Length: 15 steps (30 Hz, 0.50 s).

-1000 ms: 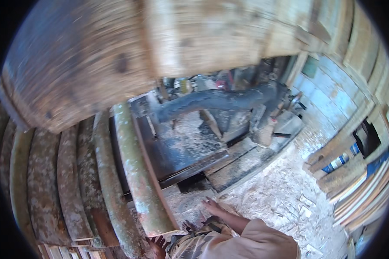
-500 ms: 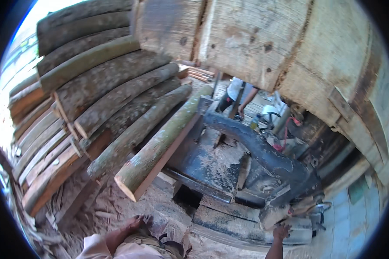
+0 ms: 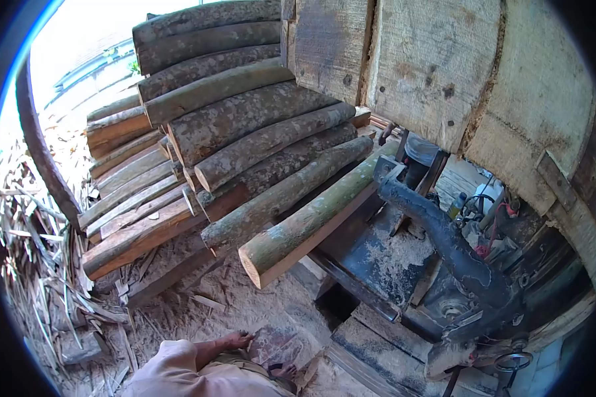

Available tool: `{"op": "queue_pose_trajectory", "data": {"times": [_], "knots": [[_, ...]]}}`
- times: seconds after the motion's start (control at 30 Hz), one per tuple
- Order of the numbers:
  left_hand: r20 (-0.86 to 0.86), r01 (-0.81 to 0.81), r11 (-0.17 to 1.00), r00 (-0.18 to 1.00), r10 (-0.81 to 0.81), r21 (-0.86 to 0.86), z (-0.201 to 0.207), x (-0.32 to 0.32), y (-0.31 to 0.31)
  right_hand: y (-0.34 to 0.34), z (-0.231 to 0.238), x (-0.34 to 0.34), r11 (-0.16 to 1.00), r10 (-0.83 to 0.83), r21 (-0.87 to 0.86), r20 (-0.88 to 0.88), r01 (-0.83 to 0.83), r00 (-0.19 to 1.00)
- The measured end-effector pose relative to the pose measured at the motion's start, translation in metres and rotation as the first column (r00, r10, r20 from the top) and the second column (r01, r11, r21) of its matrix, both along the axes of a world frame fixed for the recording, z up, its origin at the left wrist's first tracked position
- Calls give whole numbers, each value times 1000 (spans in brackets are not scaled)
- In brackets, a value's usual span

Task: The person operates a saw to cut logs into boards. They place logs on the machine, guide them through the blade, and move the resulting boards to a stack.

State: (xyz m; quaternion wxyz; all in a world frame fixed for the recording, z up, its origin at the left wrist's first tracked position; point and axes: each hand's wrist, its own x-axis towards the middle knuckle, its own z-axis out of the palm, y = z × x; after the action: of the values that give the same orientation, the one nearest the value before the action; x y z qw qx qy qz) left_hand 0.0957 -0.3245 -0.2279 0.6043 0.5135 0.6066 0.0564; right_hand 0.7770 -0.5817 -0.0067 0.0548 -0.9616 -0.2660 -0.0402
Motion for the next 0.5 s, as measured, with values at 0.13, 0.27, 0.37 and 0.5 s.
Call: {"op": "queue_pose_trajectory", "data": {"times": [0.13,0.27,0.37,0.5], "knots": [[-296,246,954,911,-288,-172,117,73,42,-45,-3,-37,972,-233,-86,-177,221,956],[-58,92,990,993,-99,-104,117,78,56,-36,-17,-102,849,-37,482,-357,218,934],[68,26,996,997,-20,-84,129,68,46,-45,-109,-123,396,-9,585,-768,708,640],[157,-76,979,982,106,-187,109,50,26,-13,-92,-208,658,-163,528,-596,537,786]]}}
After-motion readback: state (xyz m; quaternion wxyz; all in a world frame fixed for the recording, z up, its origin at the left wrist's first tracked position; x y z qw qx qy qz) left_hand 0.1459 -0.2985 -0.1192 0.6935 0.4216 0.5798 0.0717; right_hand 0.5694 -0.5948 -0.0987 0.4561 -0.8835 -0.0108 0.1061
